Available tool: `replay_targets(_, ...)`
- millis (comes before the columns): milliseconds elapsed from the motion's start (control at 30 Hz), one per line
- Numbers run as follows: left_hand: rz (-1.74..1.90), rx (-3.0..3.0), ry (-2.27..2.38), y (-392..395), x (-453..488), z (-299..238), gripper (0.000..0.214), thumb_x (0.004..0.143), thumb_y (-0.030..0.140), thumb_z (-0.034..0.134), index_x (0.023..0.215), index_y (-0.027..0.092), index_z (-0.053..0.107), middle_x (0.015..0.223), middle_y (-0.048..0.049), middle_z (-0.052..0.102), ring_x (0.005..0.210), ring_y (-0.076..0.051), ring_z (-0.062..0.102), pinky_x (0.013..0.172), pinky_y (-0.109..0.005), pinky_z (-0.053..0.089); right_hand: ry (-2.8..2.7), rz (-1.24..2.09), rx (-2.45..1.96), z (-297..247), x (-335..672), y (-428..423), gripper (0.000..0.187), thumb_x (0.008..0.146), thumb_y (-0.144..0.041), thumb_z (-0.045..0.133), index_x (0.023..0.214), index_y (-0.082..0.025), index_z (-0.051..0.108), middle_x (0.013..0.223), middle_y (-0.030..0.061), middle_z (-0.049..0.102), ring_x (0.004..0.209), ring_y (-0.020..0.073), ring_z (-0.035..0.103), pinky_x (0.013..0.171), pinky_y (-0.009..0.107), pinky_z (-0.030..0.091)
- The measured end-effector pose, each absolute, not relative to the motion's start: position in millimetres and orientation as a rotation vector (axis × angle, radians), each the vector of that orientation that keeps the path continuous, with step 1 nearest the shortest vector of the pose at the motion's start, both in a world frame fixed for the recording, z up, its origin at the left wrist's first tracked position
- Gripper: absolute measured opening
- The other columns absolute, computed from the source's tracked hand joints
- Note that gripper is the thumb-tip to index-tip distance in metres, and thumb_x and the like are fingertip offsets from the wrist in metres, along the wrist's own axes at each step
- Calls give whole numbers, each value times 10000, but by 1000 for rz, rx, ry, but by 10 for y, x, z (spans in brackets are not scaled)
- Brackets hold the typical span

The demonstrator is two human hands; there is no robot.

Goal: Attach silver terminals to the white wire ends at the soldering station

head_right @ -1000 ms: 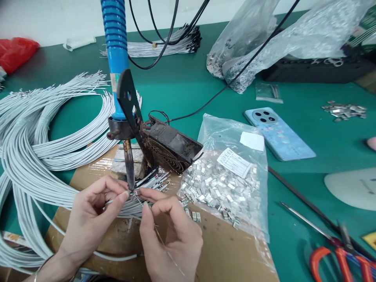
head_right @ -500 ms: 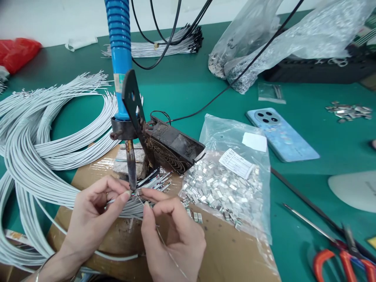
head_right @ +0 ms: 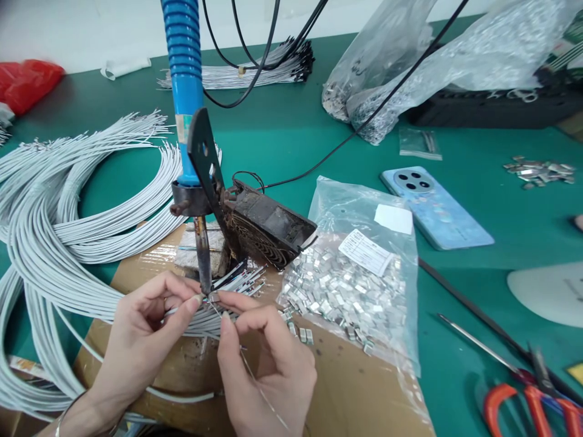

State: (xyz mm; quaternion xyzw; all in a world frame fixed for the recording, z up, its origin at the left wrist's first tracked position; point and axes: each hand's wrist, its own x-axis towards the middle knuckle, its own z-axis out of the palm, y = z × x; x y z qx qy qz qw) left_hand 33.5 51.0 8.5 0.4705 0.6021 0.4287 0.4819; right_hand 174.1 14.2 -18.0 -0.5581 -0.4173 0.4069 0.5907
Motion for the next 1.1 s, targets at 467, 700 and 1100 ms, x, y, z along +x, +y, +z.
replay_targets(467,1040,1112,1502,518,365,148,141,837,213,773,736,181,680,861,-47,776,570,-101,552,476,-200,340,-868,980,-1344,-118,1681,158,228,926,-201,759,724,-230,660,1024,79,862,929,198,830,822,247,649)
replay_targets(700,1059,1145,1452,503,331,102,159,905,213,732,755,178,692,872,-50,784,603,-102,615,518,-175,429,-926,962,-1349,-130,1709,170,218,928,-208,763,736,-240,664,1037,62,866,951,186,835,834,221,644)
replay_targets(1100,1055,1145,1456,511,331,113,151,889,177,738,746,169,688,857,-29,766,579,-69,571,520,-140,408,-855,986,-1358,-125,1681,152,226,943,-193,734,746,-250,639,1064,18,860,974,134,821,865,165,610)
